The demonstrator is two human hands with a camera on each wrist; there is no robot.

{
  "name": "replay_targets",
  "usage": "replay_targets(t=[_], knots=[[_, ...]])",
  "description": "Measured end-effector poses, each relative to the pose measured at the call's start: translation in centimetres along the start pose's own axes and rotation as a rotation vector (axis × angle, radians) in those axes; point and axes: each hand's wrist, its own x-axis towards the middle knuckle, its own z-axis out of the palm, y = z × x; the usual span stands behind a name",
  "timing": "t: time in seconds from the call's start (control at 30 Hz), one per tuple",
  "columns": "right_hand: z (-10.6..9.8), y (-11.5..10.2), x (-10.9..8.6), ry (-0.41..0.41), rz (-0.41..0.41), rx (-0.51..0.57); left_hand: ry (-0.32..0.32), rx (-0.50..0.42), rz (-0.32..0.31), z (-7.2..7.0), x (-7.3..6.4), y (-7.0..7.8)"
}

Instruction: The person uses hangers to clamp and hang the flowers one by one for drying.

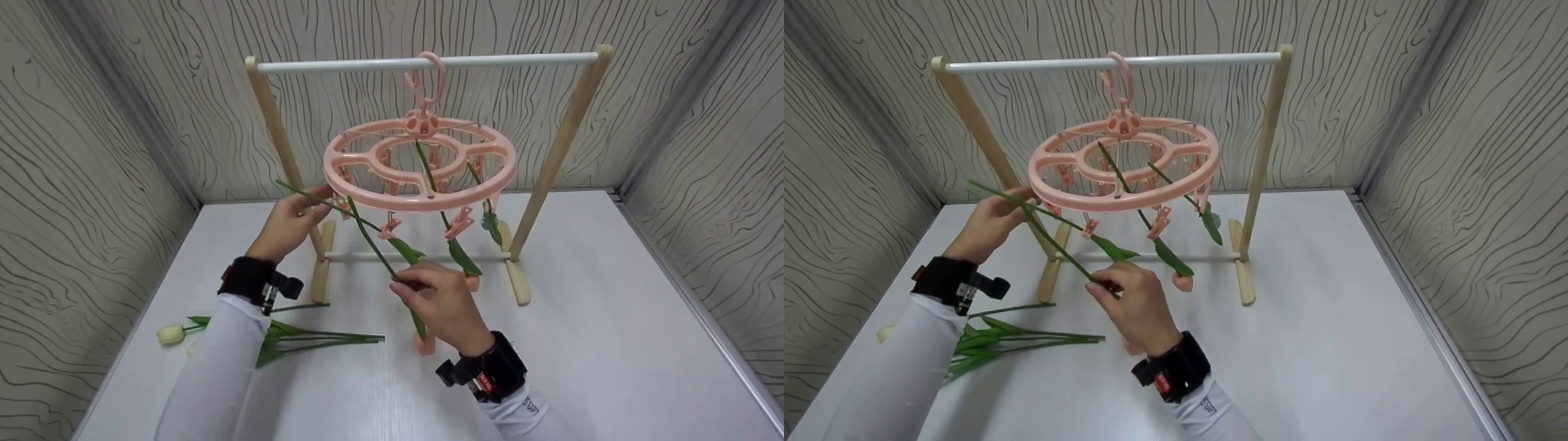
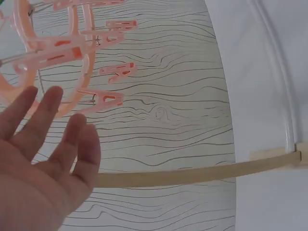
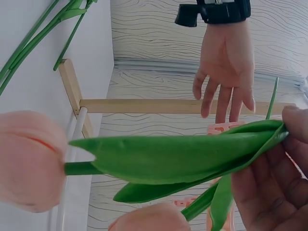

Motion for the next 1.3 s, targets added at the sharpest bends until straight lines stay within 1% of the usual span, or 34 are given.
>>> replay_targets(t=[0.07,0.13,0.27,0.4,0.53,0.6,0.7,0.77,0.87,0.97,1.13,1.2,1.3], knots=[[0.0,0.0,-0.1,-0.008,0.001,0.01,-0.037,-0.039,-0.007,-0.3,0.5,0.0],[0.0,0.0,-0.1,-0.013,-0.002,0.018,-0.067,-0.068,0.005,-0.4,0.8,0.1],[0.0,0.1,-0.4,-0.016,-0.007,0.022,-0.113,-0.089,0.051,0.0,1.2,0.4],[0.0,0.3,-0.7,-0.013,-0.009,0.018,-0.124,-0.099,0.06,0.4,1.3,0.7],[-0.2,0.4,-0.9,-0.008,-0.01,0.015,-0.126,-0.078,0.074,0.7,1.2,0.9],[-0.2,0.5,-1.1,-0.007,-0.014,0.016,-0.13,-0.057,0.097,0.8,1.1,0.9],[-0.3,0.6,-1.3,-0.008,-0.03,0.017,-0.146,-0.052,0.137,1.0,1.0,0.7],[-0.3,0.7,-1.5,-0.007,-0.044,0.013,-0.167,-0.066,0.165,1.1,0.9,0.6],[-0.4,0.9,-1.8,-0.003,-0.058,0.002,-0.202,-0.096,0.189,1.3,0.8,0.6],[-0.5,1.0,-2.2,-0.003,-0.07,-0.005,-0.237,-0.116,0.19,1.8,0.6,0.6],[-0.8,1.1,-3.1,0.001,-0.091,-0.01,-0.314,-0.15,0.157,2.5,0.0,0.8],[-0.9,1.1,-3.4,0.004,-0.095,-0.009,-0.341,-0.162,0.158,2.8,-0.2,0.9],[-1.1,1.1,-3.8,0.004,-0.096,-0.013,-0.353,-0.165,0.16,3.1,-0.5,1.1]])
